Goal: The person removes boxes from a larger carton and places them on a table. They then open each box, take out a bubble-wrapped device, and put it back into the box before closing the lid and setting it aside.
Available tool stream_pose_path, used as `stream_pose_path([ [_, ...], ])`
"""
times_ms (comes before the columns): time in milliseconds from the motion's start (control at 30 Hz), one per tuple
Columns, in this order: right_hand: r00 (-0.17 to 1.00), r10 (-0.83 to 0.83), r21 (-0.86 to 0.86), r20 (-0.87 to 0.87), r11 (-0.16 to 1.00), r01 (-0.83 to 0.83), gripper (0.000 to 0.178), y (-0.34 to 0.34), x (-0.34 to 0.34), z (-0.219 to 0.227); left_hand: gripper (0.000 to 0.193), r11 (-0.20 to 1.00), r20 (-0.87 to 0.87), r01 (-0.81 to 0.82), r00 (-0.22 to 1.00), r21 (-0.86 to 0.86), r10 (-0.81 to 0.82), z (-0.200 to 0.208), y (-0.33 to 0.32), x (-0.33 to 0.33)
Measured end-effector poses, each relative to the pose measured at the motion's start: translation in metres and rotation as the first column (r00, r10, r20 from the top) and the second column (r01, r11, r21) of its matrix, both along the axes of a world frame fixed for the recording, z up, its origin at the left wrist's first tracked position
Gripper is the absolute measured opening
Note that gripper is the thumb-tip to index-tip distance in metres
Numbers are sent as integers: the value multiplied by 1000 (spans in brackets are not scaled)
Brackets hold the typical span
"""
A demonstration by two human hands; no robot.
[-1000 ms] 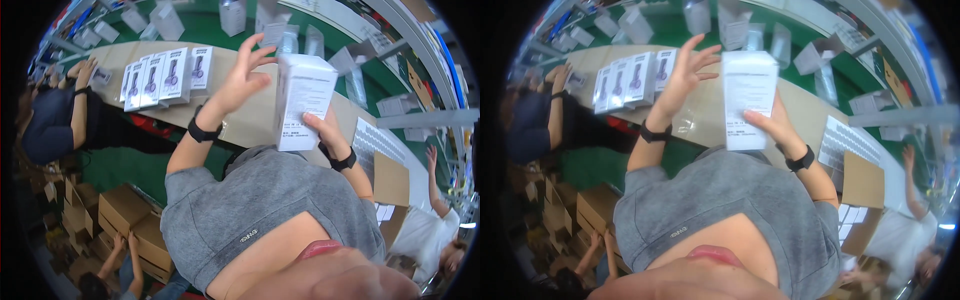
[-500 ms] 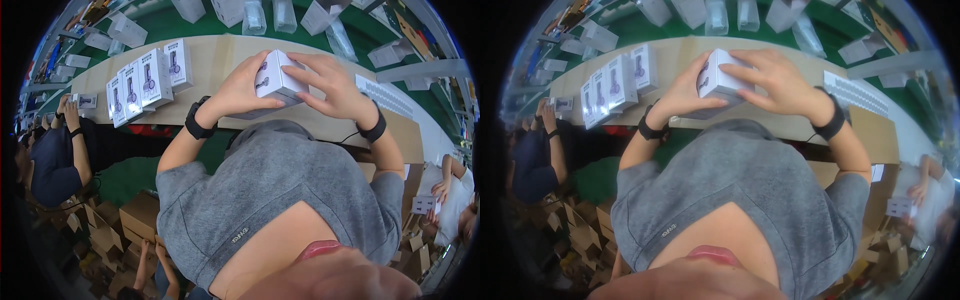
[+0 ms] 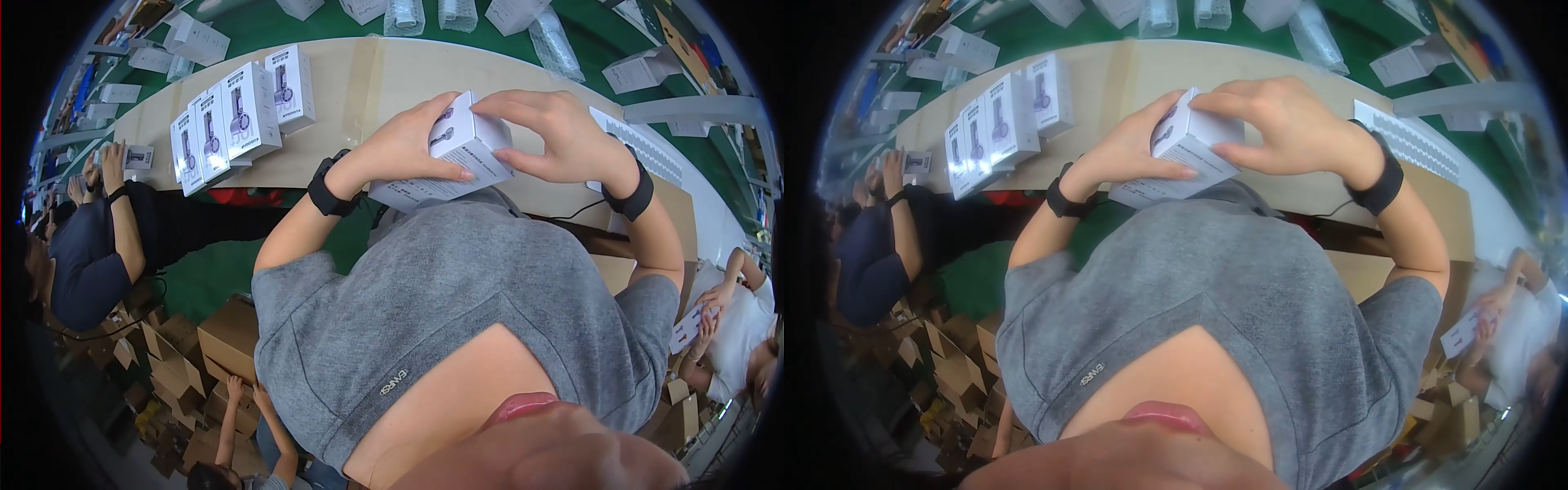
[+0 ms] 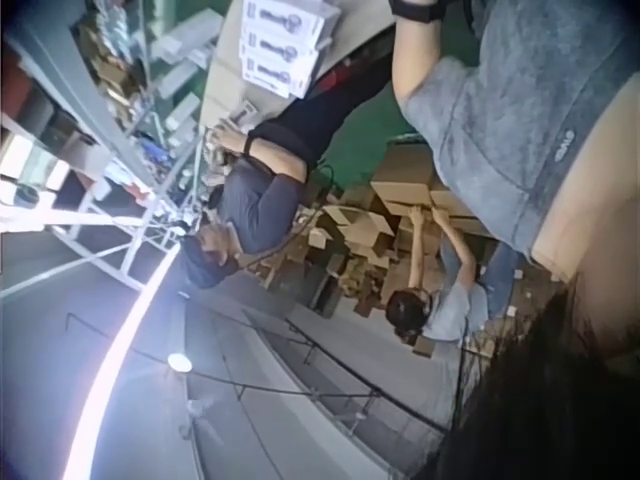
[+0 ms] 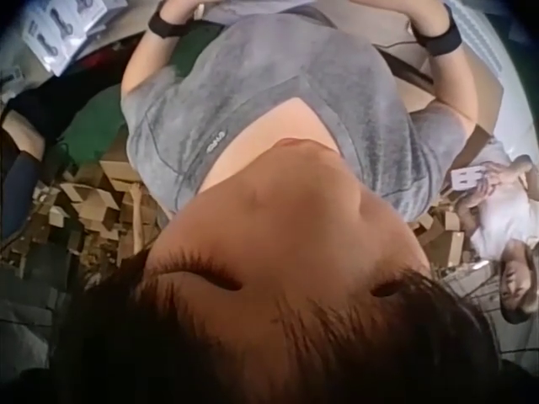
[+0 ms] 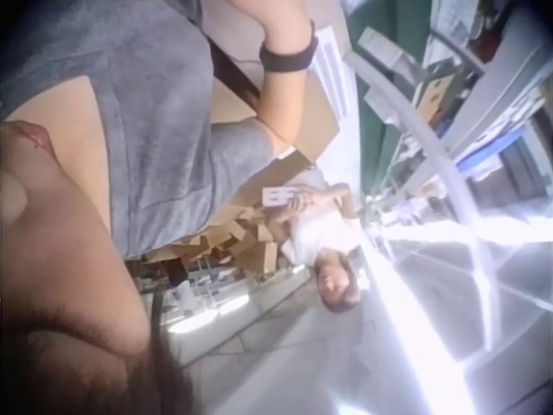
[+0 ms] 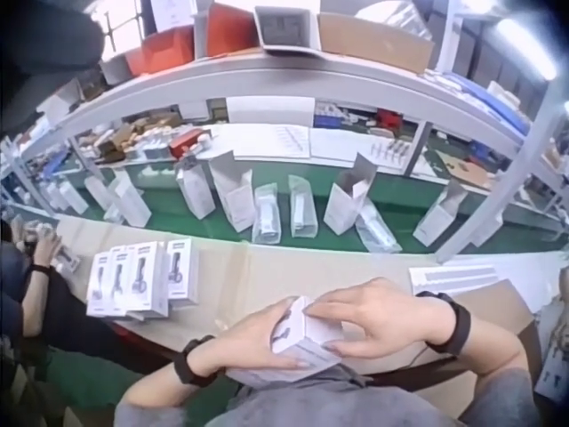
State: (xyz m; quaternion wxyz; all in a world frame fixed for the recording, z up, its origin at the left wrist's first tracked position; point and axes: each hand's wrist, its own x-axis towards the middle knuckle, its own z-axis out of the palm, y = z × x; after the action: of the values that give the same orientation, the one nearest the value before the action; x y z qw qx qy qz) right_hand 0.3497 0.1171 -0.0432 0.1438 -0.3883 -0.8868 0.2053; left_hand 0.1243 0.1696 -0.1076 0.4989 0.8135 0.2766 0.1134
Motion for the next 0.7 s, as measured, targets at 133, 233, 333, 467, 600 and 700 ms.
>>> stream_pose_path([
  [133,999,-39,-14,33,999,39,52,-6,-5,-1,96,999,41,37,998,-3,-37,-4,-2,3],
  [233,988,-89,26,129,996,87,50,-16,-17,-11,94,998,-69,25,997,65,-21,0,-4,10],
  [333,981,-144,44,131,989,139,46,-23,-16,-10,94,999,-105,31,994,44,-26,4,-4,12],
  [467,985,-172,64,8,983,171,36,-33,-10,-11,90,995,-5,78,997,60,-78,-2,2,11],
  [600,986,-165,96,-36,981,168,24,-34,-2,-14,87,981,116,187,975,40,-191,-17,15,16],
  [700,979,-205,54,17,978,204,19,-32,4,-15,87,969,170,236,954,77,-246,-34,24,20],
])
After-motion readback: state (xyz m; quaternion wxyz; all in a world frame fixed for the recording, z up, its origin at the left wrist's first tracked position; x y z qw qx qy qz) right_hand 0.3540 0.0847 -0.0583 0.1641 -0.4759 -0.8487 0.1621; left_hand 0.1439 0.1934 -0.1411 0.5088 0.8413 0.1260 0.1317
